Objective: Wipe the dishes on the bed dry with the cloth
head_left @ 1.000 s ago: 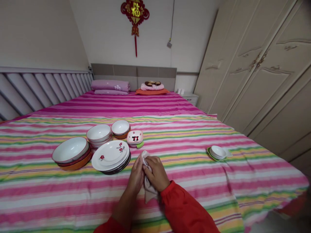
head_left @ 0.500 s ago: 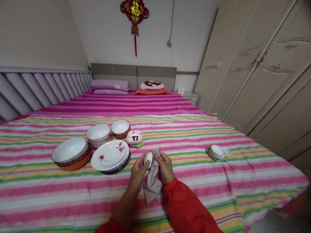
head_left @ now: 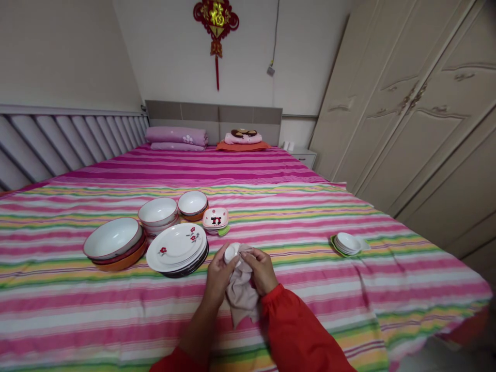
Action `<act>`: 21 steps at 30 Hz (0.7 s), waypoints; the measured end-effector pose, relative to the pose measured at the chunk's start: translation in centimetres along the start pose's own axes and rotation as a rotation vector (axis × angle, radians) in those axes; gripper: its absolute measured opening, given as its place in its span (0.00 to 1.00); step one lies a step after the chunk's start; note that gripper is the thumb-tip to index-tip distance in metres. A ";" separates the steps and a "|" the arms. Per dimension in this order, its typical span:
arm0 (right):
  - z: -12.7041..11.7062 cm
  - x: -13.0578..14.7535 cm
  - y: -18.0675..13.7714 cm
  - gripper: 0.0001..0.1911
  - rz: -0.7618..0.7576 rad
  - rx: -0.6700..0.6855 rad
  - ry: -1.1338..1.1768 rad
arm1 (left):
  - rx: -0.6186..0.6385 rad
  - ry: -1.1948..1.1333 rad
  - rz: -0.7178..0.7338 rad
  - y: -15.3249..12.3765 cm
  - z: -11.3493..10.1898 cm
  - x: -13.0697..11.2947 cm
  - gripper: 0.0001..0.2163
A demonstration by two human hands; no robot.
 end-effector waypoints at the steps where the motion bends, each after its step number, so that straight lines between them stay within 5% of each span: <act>1: -0.2 -0.1 0.1 0.10 0.005 -0.020 0.030 | 0.021 -0.055 -0.016 0.0 0.1 0.1 0.25; 9: -1.8 0.3 0.9 0.11 -0.045 -0.114 0.080 | 0.091 -0.277 -0.183 -0.3 0.6 0.4 0.16; 15: -1.9 1.3 1.1 0.12 -0.274 -0.102 -0.349 | 0.218 -0.179 -0.133 -0.9 1.5 0.6 0.19; 21: 0.8 2.4 -0.7 0.13 -0.550 0.054 -0.682 | 0.247 -0.085 -0.073 -0.3 0.8 1.3 0.18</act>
Point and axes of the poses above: each hand's wrist, its own y-axis towards the middle knuckle, its own z-axis out of the palm, x = y × z, the point moved 5 cm from there along y, towards the middle knuckle, and after that the axes turned 5 degrees about x, right-handed, at the moved point
